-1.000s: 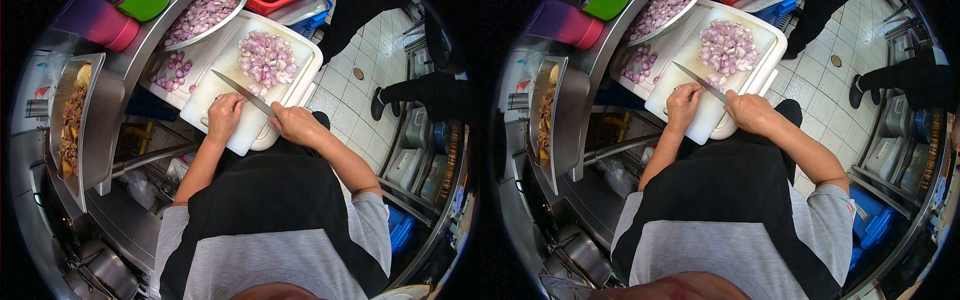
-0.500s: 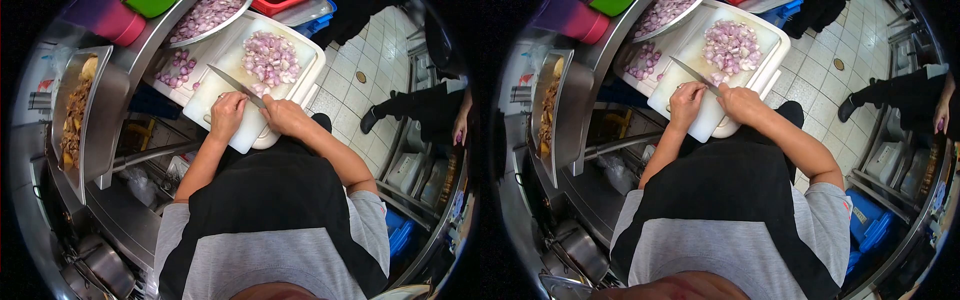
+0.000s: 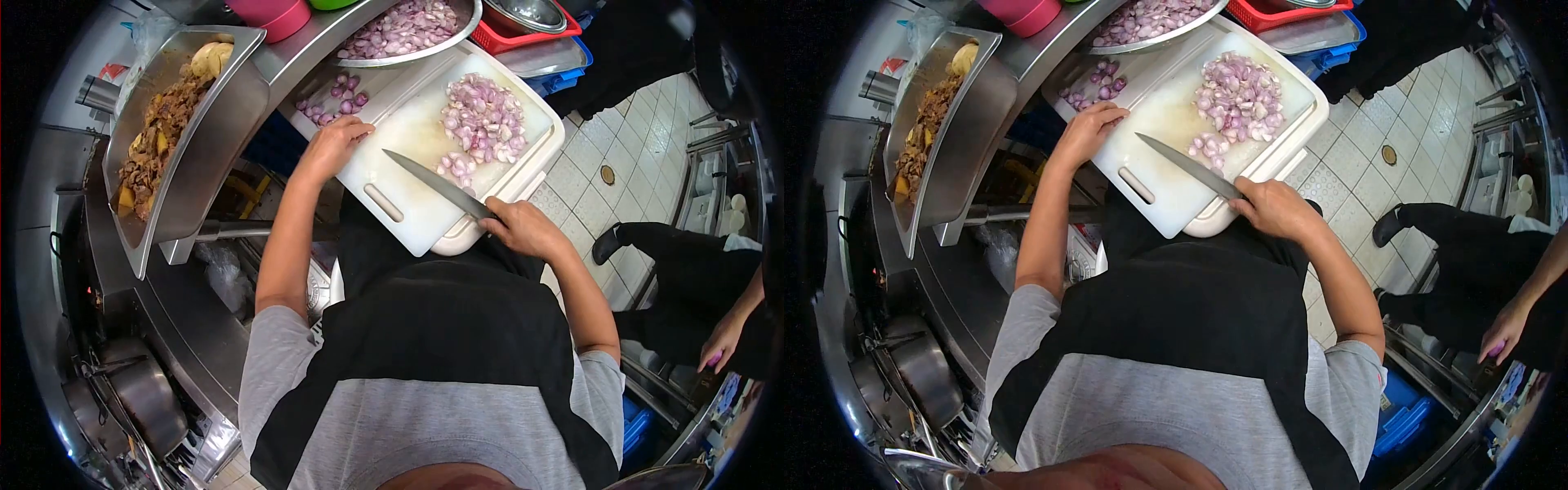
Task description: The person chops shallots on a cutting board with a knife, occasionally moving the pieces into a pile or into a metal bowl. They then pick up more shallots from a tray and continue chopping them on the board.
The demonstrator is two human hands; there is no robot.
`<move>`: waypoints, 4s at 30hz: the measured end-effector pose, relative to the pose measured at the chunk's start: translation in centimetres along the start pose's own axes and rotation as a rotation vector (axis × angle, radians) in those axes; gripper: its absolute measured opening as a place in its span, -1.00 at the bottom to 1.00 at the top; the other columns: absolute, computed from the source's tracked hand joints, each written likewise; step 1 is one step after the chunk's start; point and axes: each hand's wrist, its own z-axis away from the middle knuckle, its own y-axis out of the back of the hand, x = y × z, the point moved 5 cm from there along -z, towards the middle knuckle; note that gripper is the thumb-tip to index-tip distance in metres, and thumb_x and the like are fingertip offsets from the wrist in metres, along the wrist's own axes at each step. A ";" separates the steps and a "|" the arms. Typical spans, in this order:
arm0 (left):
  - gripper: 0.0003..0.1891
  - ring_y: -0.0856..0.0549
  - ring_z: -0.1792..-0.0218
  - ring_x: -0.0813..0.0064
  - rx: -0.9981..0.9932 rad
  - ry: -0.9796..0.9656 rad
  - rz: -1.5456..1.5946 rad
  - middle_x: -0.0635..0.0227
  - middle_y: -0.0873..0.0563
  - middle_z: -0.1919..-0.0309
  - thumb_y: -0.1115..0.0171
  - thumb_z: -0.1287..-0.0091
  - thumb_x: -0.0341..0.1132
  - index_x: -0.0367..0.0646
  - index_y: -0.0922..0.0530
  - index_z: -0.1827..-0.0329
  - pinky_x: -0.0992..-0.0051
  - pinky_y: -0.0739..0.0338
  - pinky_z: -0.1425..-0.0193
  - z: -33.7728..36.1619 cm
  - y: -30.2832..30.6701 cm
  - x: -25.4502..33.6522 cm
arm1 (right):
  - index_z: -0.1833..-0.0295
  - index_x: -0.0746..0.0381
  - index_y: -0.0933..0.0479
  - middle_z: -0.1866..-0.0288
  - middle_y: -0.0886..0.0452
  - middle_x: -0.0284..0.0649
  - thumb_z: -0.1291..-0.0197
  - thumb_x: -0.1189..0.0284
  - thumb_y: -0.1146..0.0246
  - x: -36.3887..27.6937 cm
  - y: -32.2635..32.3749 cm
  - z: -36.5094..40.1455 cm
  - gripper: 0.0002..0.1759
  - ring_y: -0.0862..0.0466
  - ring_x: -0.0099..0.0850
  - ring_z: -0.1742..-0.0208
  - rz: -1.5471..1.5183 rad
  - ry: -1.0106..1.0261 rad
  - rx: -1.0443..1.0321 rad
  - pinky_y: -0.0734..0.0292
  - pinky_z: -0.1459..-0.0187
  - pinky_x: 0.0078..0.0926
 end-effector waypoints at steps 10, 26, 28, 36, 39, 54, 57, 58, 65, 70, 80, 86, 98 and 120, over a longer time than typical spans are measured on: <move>-0.73 -0.70 0.04 0.17 0.119 0.087 -0.004 0.18 -0.70 0.09 -0.31 -0.25 -0.48 -0.17 -0.64 -0.02 0.35 -0.59 -0.05 0.1 -0.7 2.0 | 0.07 0.30 -0.49 0.34 -0.66 0.21 -0.34 0.21 -0.17 4.6 2.9 -3.2 -0.67 -0.68 0.15 0.22 -0.030 -0.110 0.164 -0.55 0.12 0.03; -0.86 -0.76 0.24 0.38 0.176 0.051 0.373 0.22 -0.76 0.19 -0.36 -0.25 -0.52 -0.26 -0.72 0.13 0.49 -0.65 0.14 1.7 -6.8 11.4 | 0.12 0.31 -0.38 0.51 -0.64 0.05 -0.35 0.26 -0.17 -0.6 0.3 -1.1 -0.70 -0.70 0.09 0.38 0.145 -0.104 0.187 -0.59 0.31 0.05; -0.86 -0.76 0.24 0.40 0.158 0.078 0.392 0.22 -0.76 0.20 -0.36 -0.26 -0.52 -0.26 -0.72 0.13 0.50 -0.65 0.15 1.7 -7.2 11.1 | 0.12 0.30 -0.37 0.52 -0.62 0.07 -0.36 0.26 -0.16 -0.8 1.1 -0.2 -0.71 -0.68 0.11 0.38 0.137 -0.103 0.188 -0.56 0.32 0.06; -0.87 -0.75 0.24 0.44 0.165 0.085 0.452 0.21 -0.75 0.20 -0.35 -0.27 -0.54 -0.28 -0.72 0.14 0.51 -0.65 0.13 1.9 -7.5 10.8 | 0.10 0.31 -0.38 0.51 -0.61 0.10 -0.38 0.28 -0.15 -0.1 1.6 -0.3 -0.72 -0.66 0.15 0.36 0.082 -0.097 0.122 -0.53 0.29 0.07; -0.87 -0.75 0.23 0.43 0.161 0.086 0.477 0.21 -0.75 0.20 -0.33 -0.27 -0.56 -0.28 -0.71 0.14 0.51 -0.65 0.11 1.8 -7.5 11.0 | 0.04 0.31 -0.40 0.43 -0.66 0.10 -0.39 0.23 -0.14 0.8 -0.2 -2.9 -0.67 -0.70 0.10 0.32 0.032 -0.088 0.100 -0.58 0.27 0.05; -0.87 -0.74 0.36 0.32 0.228 0.075 0.460 0.22 -0.74 0.23 -0.35 -0.24 -0.52 -0.20 -0.71 0.16 0.45 -0.62 0.28 2.0 -7.2 11.3 | 0.06 0.33 -0.39 0.49 -0.65 0.09 -0.37 0.28 -0.15 -0.1 -0.4 -2.9 -0.70 -0.69 0.11 0.37 0.074 -0.106 0.153 -0.57 0.32 0.05; -0.88 -0.74 0.36 0.32 0.238 0.070 0.463 0.22 -0.74 0.23 -0.35 -0.24 -0.52 -0.20 -0.70 0.17 0.44 -0.62 0.28 2.1 -7.2 11.2 | 0.07 0.34 -0.38 0.51 -0.64 0.07 -0.36 0.29 -0.16 -0.5 0.2 -3.0 -0.70 -0.69 0.11 0.38 0.092 -0.059 0.177 -0.57 0.34 0.04; -0.88 -0.74 0.35 0.32 0.242 0.067 0.455 0.22 -0.74 0.23 -0.35 -0.24 -0.52 -0.20 -0.70 0.18 0.44 -0.62 0.28 2.0 -7.2 11.2 | 0.08 0.34 -0.38 0.52 -0.64 0.07 -0.36 0.29 -0.16 -1.0 1.1 -2.2 -0.70 -0.69 0.11 0.39 0.113 -0.054 0.169 -0.57 0.34 0.04; -0.88 -0.75 0.32 0.32 0.250 0.056 0.471 0.23 -0.74 0.23 -0.35 -0.23 -0.53 -0.21 -0.70 0.18 0.44 -0.63 0.27 2.1 -7.4 11.0 | 0.12 0.31 -0.34 0.53 -0.60 0.10 -0.37 0.28 -0.16 -1.4 1.1 -0.6 -0.70 -0.66 0.13 0.40 0.090 -0.086 0.159 -0.53 0.35 0.06; -0.86 -0.75 0.25 0.43 0.202 0.102 0.481 0.22 -0.73 0.20 -0.31 -0.24 -0.60 -0.28 -0.69 0.16 0.51 -0.65 0.16 2.1 -7.2 11.2 | 0.10 0.33 -0.37 0.50 -0.64 0.07 -0.37 0.29 -0.15 -0.6 0.0 -3.1 -0.71 -0.69 0.09 0.38 0.079 -0.070 0.164 -0.56 0.35 0.05; -0.86 -0.75 0.26 0.44 0.207 0.111 0.473 0.22 -0.73 0.22 -0.31 -0.22 -0.63 -0.29 -0.68 0.19 0.52 -0.64 0.16 2.1 -7.3 10.9 | 0.08 0.32 -0.37 0.49 -0.65 0.08 -0.38 0.27 -0.14 -2.0 1.0 -1.1 -0.70 -0.70 0.08 0.36 0.107 -0.128 0.118 -0.58 0.33 0.04; -0.87 -0.74 0.31 0.35 0.244 0.079 0.469 0.24 -0.73 0.24 -0.31 -0.23 -0.57 -0.23 -0.68 0.19 0.46 -0.63 0.28 2.1 -7.2 11.1 | 0.10 0.30 -0.33 0.56 -0.59 0.09 -0.38 0.27 -0.14 -0.7 -0.3 -3.3 -0.71 -0.65 0.13 0.43 0.102 -0.064 0.189 -0.53 0.37 0.08; -0.87 -0.76 0.26 0.45 0.232 0.097 0.447 0.23 -0.73 0.22 -0.30 -0.22 -0.63 -0.31 -0.67 0.20 0.52 -0.66 0.16 2.2 -7.5 10.6 | 0.07 0.34 -0.37 0.48 -0.65 0.09 -0.39 0.28 -0.13 -1.3 -0.5 -2.4 -0.70 -0.69 0.11 0.36 0.073 -0.102 0.160 -0.57 0.33 0.06; -0.90 -0.77 0.24 0.43 0.239 0.106 0.500 0.19 -0.73 0.21 -0.31 -0.23 -0.62 -0.34 -0.66 0.20 0.51 -0.69 0.13 2.2 -8.1 10.2 | 0.02 0.37 -0.38 0.41 -0.68 0.12 -0.38 0.31 -0.13 -1.9 -1.2 -4.0 -0.69 -0.71 0.09 0.30 0.053 -0.135 0.186 -0.59 0.28 0.03</move>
